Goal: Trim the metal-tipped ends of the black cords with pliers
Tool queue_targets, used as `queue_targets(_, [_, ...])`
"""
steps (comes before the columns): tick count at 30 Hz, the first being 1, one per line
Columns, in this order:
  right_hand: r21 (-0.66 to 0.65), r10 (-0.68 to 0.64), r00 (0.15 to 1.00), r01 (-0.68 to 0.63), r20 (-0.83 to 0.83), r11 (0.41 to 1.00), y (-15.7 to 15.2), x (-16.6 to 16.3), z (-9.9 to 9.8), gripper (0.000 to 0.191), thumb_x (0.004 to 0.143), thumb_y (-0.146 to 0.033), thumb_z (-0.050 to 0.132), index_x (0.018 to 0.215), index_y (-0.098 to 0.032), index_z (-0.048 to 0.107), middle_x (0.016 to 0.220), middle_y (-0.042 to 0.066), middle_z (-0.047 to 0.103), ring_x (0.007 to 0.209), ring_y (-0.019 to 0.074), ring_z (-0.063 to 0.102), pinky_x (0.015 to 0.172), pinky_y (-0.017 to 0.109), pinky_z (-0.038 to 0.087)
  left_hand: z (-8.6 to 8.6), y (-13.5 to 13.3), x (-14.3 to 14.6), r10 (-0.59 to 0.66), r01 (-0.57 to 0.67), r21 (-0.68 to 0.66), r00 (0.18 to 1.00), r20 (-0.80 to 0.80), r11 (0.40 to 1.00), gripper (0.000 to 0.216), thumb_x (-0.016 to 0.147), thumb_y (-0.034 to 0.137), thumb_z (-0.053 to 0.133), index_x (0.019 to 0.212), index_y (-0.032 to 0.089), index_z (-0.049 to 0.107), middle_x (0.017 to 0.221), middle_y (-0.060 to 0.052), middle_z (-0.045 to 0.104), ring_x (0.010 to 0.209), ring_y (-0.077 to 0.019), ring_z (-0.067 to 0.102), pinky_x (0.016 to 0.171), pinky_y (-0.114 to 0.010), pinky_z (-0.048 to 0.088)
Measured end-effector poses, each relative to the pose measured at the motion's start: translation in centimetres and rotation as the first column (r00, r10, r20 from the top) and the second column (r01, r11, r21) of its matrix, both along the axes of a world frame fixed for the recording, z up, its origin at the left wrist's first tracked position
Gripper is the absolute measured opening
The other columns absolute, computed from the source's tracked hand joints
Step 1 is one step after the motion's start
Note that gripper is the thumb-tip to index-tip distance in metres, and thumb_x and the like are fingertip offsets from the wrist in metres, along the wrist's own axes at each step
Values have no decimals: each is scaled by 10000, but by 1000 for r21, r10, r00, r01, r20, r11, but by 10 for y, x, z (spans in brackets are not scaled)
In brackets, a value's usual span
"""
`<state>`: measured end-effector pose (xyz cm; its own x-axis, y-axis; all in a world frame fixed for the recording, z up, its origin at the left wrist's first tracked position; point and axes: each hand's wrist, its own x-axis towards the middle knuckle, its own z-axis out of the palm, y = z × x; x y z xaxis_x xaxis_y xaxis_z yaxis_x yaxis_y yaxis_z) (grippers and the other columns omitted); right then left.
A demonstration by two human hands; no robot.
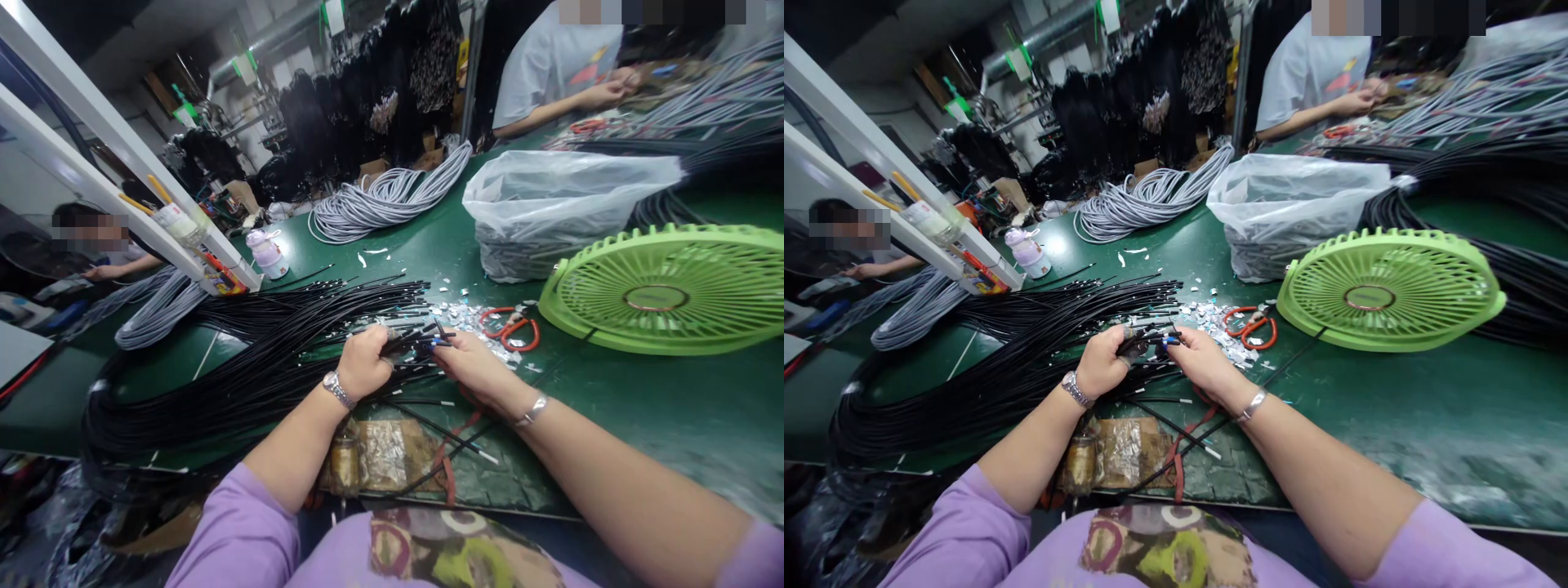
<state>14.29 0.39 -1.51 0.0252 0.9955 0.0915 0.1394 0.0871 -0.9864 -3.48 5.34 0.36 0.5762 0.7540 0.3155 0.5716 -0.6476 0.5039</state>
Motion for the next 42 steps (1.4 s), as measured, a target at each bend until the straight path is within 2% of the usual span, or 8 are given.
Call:
queue_targets(3, [70,-34,993,27,114,997,2,2,-3,232,762,-395,496,605,-223,500,528,-27,477,538,144,427,533,270,375,3,2,1,-16,43,-318,996,88,947,191,788,348,589,721,174,549,599,4,545,531,-115,492,542,-242,404])
queue_targets(7, [126,-35,981,11,190,992,4,4,-6,215,781,-404,499,688,-218,555,638,6,587,629,176,509,601,295,426,4,4,2,-26,141,-645,982,185,751,347,748,502,630,803,167,556,538,38,509,394,-80,422,407,-216,361])
queue_targets(13, [69,-12,993,4,117,998,6,5,-8,103,666,-278,475,645,-214,552,618,-2,584,624,174,511,626,305,429,0,1,4,-63,79,-222,995,82,972,200,728,336,668,743,177,549,679,-4,563,577,-119,505,551,-241,439])
queue_targets(18, [-81,-32,999,29,-37,996,6,0,-7,192,660,-374,542,568,-233,450,456,-57,385,451,114,328,458,255,299,-2,-6,5,67,-55,81,984,-164,995,109,676,116,573,766,177,584,797,-60,610,720,-184,573,664,-285,452])
queue_targets(23, [-244,3,993,-32,-120,969,4,-2,-5,373,746,-564,519,605,-250,372,434,-84,299,384,93,246,392,243,210,0,0,6,8,0,-268,999,31,963,106,751,273,600,710,180,570,616,-3,578,596,-143,549,581,-248,441])
queue_targets(28, [49,31,977,-42,212,998,2,-2,-8,449,840,-645,340,634,-248,382,525,-33,423,500,139,389,476,279,321,9,8,7,230,29,-697,933,276,717,468,665,584,666,604,189,424,417,79,397,324,-55,343,350,-195,258])
queue_targets(33, [128,12,920,-67,391,989,1,-2,-10,359,885,-526,294,671,-252,386,589,-9,462,569,170,432,546,308,349,13,3,9,304,46,-758,899,315,650,529,568,606,728,608,184,412,407,90,403,304,-31,328,321,-171,209])
queue_targets(42, [137,34,935,-88,352,987,4,-3,-17,437,899,-570,262,630,-245,376,565,-19,440,549,149,412,532,292,346,12,1,11,301,47,-732,892,337,679,552,544,632,727,594,182,412,400,94,408,303,-27,325,318,-172,239])
